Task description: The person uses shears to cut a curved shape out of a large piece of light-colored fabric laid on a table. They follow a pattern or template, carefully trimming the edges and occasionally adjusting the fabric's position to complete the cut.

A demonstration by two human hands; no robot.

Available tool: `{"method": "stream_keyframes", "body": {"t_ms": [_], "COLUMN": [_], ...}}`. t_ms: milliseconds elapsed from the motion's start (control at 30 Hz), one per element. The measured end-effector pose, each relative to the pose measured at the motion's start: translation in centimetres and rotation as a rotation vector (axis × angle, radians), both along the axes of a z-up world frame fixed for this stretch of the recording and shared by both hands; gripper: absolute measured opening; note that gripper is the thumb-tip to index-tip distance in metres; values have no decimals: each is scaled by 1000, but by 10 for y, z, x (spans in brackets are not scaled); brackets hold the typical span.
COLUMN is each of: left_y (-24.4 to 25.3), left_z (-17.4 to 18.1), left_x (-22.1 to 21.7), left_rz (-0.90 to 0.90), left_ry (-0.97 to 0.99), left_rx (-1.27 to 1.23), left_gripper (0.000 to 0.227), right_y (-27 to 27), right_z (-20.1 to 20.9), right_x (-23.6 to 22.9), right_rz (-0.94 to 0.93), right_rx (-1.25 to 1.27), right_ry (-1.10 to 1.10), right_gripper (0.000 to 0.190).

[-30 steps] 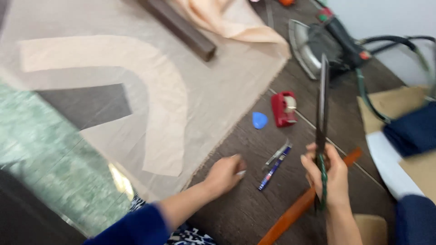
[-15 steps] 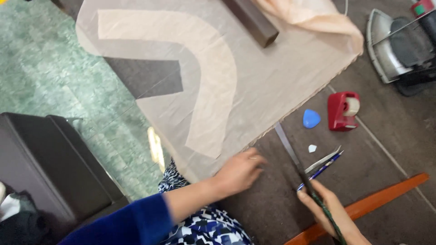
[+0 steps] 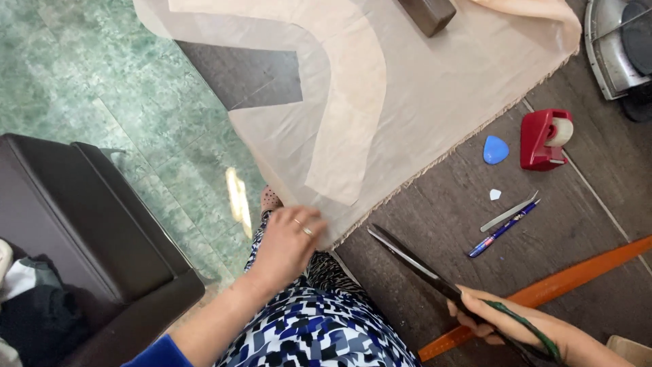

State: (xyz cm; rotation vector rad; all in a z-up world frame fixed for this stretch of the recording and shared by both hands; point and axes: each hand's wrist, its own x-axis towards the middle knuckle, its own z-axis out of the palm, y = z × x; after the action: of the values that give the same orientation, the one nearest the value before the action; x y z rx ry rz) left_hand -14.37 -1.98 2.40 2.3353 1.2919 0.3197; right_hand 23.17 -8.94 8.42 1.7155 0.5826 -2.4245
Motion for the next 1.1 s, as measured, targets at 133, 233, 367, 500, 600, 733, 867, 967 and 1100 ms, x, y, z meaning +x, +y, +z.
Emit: {"method": "stream_keyframes", "body": {"t_ms": [133,233,367,500,600,733,867,967,1100], "left_y": [-18,-22,-15,-1,3,-16,-25,-24,-21], "left_z": [-9,-11,-12,-19,-4,-18,-28,-27,-24], "left_x": [7,10,11,5,10,19,20,19,18], "left_rz": [-87,-127,-68,58,5,-190,-242,-245,-235], "left_ry": [22,45,32,-27,-15,-8,108,96,47], "left_rx": [5,63,81,41,-73,14,142,137,185], "left_gripper": [33,39,35,33,34,44,47,44,37], "right_y": [7,20,33,36,38,36,35,46,43], "right_z": [-9,-4,3,1,-2,-20,-54,-46,-71], "right_x": [-7,-20,-26,-21,-21,-11,9,-6,7], "right_rz": [232,197,304,306,282,302,574,672,808], "right_rx": [245,209,239,209,166,308,533,630,649], "right_ry": [61,-15,-72,-156,-162,-33,-139,-158,-239], "right_gripper": [47,43,44,45,47,42,50,42,66]}}
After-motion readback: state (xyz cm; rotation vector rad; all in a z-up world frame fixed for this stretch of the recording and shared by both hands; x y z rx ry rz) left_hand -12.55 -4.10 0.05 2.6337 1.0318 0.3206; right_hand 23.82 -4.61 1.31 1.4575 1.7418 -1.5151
